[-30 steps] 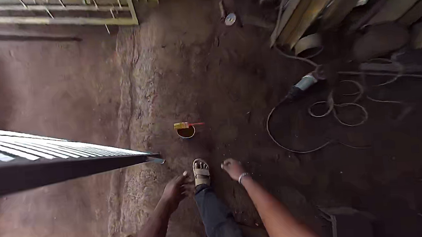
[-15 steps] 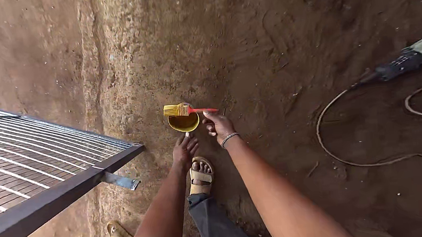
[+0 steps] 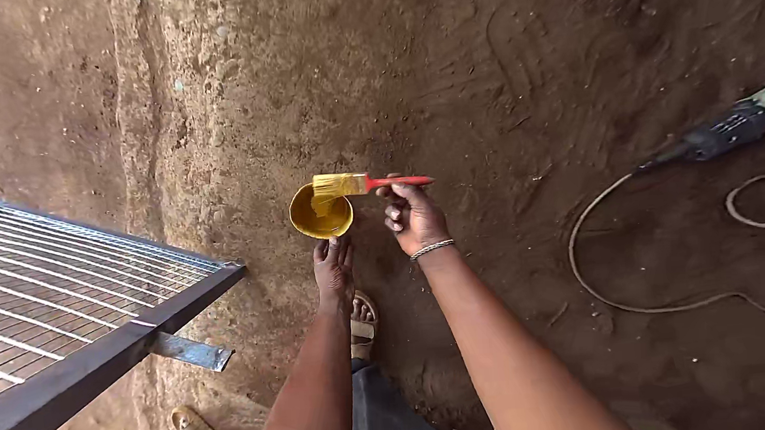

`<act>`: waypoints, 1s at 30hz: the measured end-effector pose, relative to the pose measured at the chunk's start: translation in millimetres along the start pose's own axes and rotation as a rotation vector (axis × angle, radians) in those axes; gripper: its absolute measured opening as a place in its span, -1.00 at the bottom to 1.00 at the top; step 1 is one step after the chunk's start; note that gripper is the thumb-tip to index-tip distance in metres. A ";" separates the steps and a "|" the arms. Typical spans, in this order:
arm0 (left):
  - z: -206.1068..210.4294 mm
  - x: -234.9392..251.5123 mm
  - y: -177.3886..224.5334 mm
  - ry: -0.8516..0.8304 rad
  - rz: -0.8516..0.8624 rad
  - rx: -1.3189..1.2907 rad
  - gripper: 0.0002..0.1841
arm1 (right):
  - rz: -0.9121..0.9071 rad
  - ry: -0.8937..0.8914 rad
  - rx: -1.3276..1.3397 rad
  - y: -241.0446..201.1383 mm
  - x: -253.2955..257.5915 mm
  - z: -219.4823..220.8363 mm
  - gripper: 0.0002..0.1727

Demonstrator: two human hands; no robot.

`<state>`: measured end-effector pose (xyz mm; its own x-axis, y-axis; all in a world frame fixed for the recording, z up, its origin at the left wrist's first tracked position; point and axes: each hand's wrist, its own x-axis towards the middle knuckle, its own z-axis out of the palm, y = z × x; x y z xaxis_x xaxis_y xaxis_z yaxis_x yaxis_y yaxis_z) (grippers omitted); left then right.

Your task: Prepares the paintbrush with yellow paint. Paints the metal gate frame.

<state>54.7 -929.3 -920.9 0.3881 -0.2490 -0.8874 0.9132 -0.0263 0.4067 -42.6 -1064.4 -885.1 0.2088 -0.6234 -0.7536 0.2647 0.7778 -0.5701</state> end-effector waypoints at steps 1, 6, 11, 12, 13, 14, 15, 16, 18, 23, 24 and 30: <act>2.0 2.0 1.2 -0.012 0.009 -0.015 -0.38 | -0.024 0.014 0.022 -6.8 -3.8 -7.5 -0.73; 12.4 16.2 11.9 -0.156 0.000 -0.092 0.04 | -0.085 0.136 0.061 -29.2 -38.2 -61.9 -0.74; 17.2 -10.4 37.5 -0.132 -0.017 -0.016 -0.16 | -0.146 0.214 0.017 -55.2 -104.5 -110.6 -0.73; 15.0 -23.9 45.4 -0.159 -0.021 0.039 -0.16 | -0.176 0.228 0.024 -64.2 -123.4 -114.6 -0.73; 11.2 -40.4 54.8 -0.204 -0.023 0.109 -0.13 | -0.214 0.230 0.028 -73.9 -144.2 -117.5 -0.75; 8.0 -58.3 65.8 -0.252 -0.020 0.174 -0.11 | -0.254 0.215 0.021 -84.8 -166.8 -119.6 -0.78; 5.3 -78.9 77.8 -0.291 -0.015 0.236 -0.10 | -0.298 0.203 0.004 -97.3 -190.7 -119.0 -0.81; 1.7 -102.0 91.3 -0.332 -0.009 0.293 -0.09 | -0.345 0.197 -0.015 -110.8 -216.1 -115.2 -0.82; -7.3 -151.9 122.3 -0.428 -0.004 0.374 0.01 | -0.447 0.193 -0.074 -140.5 -270.8 -95.7 -0.77; -17.2 -314.7 226.1 -0.647 0.011 0.525 0.24 | -0.709 0.162 -0.194 -215.8 -431.8 7.8 -0.73; -21.4 -349.7 250.5 -0.690 0.014 0.545 0.24 | -0.771 0.132 -0.224 -226.1 -465.4 29.1 -0.75; -76.0 -517.0 403.4 -0.873 0.020 0.594 0.09 | -1.113 0.125 -0.505 -214.2 -644.1 165.0 -0.72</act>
<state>231.9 -737.6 -314.5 -0.0370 -0.8586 -0.5113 0.6084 -0.4253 0.6701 -78.4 -842.8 -223.6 0.0029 -0.9766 0.2148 -0.1591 -0.2126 -0.9641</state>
